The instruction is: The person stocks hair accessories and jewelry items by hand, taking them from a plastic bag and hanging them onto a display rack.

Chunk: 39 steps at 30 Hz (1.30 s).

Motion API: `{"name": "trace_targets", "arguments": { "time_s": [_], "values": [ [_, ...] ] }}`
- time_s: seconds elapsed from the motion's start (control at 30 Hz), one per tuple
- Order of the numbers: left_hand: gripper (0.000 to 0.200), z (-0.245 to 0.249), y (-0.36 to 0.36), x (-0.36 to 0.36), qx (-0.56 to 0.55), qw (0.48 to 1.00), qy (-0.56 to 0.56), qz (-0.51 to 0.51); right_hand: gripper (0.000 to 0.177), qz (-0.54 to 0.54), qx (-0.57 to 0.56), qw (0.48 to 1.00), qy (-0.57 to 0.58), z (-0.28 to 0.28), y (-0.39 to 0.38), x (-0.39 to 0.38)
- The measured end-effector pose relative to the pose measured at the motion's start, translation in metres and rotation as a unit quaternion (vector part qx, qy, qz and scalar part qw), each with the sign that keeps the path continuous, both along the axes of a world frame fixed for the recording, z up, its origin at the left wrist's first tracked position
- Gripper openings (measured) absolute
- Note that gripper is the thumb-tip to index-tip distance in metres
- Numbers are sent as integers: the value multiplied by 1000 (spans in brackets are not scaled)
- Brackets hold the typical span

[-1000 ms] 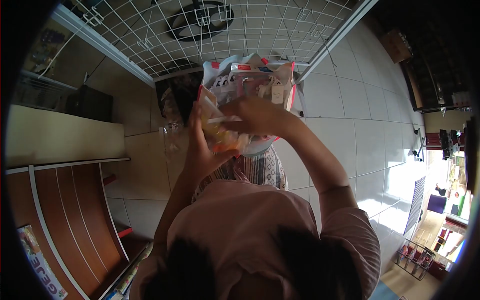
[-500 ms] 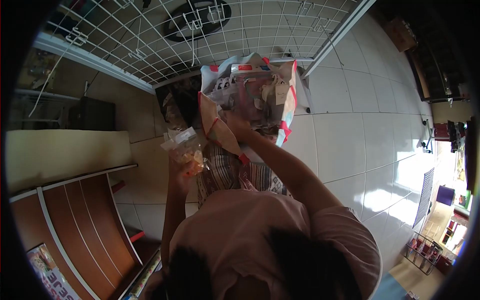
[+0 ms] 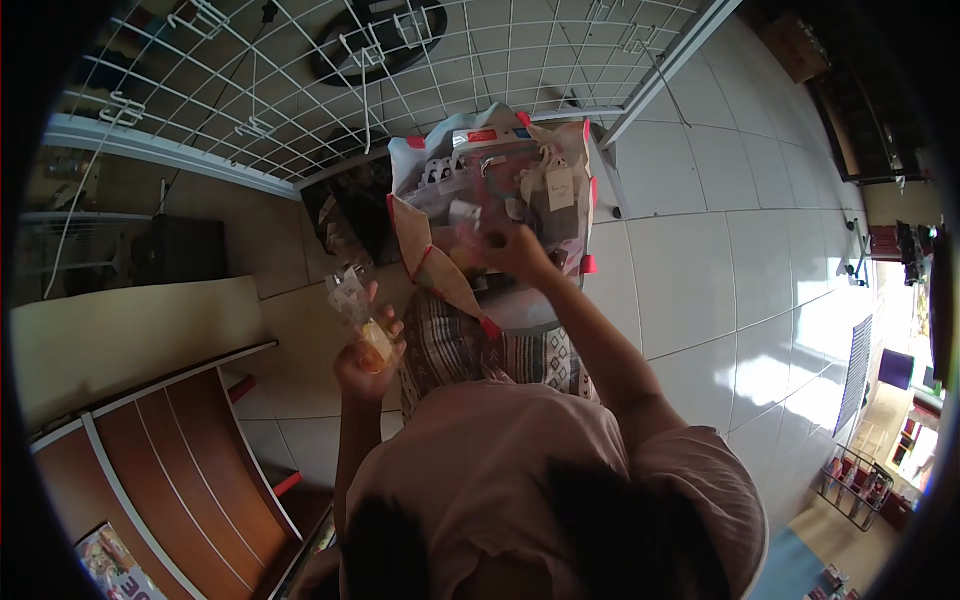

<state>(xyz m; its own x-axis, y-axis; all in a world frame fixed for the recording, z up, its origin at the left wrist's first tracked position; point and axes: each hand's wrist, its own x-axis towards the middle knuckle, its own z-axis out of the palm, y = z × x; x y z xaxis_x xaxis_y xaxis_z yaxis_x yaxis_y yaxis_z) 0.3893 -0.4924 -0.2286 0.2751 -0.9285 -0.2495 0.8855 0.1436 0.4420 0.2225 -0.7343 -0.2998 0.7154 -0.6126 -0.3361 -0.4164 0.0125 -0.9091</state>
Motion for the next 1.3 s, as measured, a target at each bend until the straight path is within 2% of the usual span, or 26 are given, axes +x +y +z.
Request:
{"name": "trace_targets", "arguments": {
  "time_s": [0.03,0.13,0.23,0.27,0.33,0.37,0.4,0.43,0.47,0.53,0.57,0.6,0.7,0.73,0.83,0.9,0.93,1.03,1.13,1.27,1.3],
  "values": [
    [92,0,-1,0,0,1000,-3,-16,26,-20,78,997,-3,13,-9,-7],
    [93,8,-10,-1,-22,997,-31,-72,30,-99,208,970,-78,72,-20,-27],
    [93,28,-33,-9,-53,988,-77,-126,33,-83,247,949,-179,89,-20,-35],
    [93,35,-38,-13,-46,987,-76,-134,40,-45,245,943,-218,93,-20,-34],
    [93,41,-46,-22,-38,986,-92,-133,47,-4,246,940,-236,100,-14,-34],
    [90,29,-44,-23,-45,981,-77,-172,51,22,239,938,-249,104,-10,-32],
    [87,19,-46,-19,-60,973,-73,-209,56,-11,246,932,-264,96,-5,-27],
    [92,20,-47,-23,-44,978,-76,-188,60,-37,249,925,-284,92,0,-22],
    [97,19,-49,-28,-32,983,-80,-164,59,-29,195,944,-263,108,5,-18],
    [97,5,-52,-26,-85,984,-80,-134,35,-72,176,965,-181,124,10,-12],
    [95,6,-55,-26,-112,982,-81,-127,27,-65,116,969,-210,147,17,-9],
    [93,10,-53,-29,-132,981,-76,-124,24,-53,50,978,-197,157,18,-5],
    [86,46,-53,-37,-171,976,-132,-29,30,-68,-124,953,-266,168,3,12],
    [84,52,-50,-37,-159,976,-150,-21,29,-78,-212,947,-229,212,8,11],
    [77,58,-32,-42,-117,977,-177,-2,24,-103,-287,855,-419,282,-3,21],
    [72,57,-22,-46,-97,981,-169,10,20,-101,-294,822,-477,335,1,22],
    [72,54,-16,-47,-87,982,-166,14,16,-101,-355,799,-475,355,-2,22],
    [73,48,-10,-49,-80,982,-170,12,21,-91,-465,747,-467,413,0,18],
    [73,44,-3,-52,-82,980,-179,7,29,-128,-516,664,-526,445,4,25],
    [73,41,-1,-53,-88,977,-196,5,33,-130,-538,633,-542,460,2,31],
    [73,41,0,-53,-89,976,-199,2,32,-132,-518,647,-544,461,2,33]
  ]
}}
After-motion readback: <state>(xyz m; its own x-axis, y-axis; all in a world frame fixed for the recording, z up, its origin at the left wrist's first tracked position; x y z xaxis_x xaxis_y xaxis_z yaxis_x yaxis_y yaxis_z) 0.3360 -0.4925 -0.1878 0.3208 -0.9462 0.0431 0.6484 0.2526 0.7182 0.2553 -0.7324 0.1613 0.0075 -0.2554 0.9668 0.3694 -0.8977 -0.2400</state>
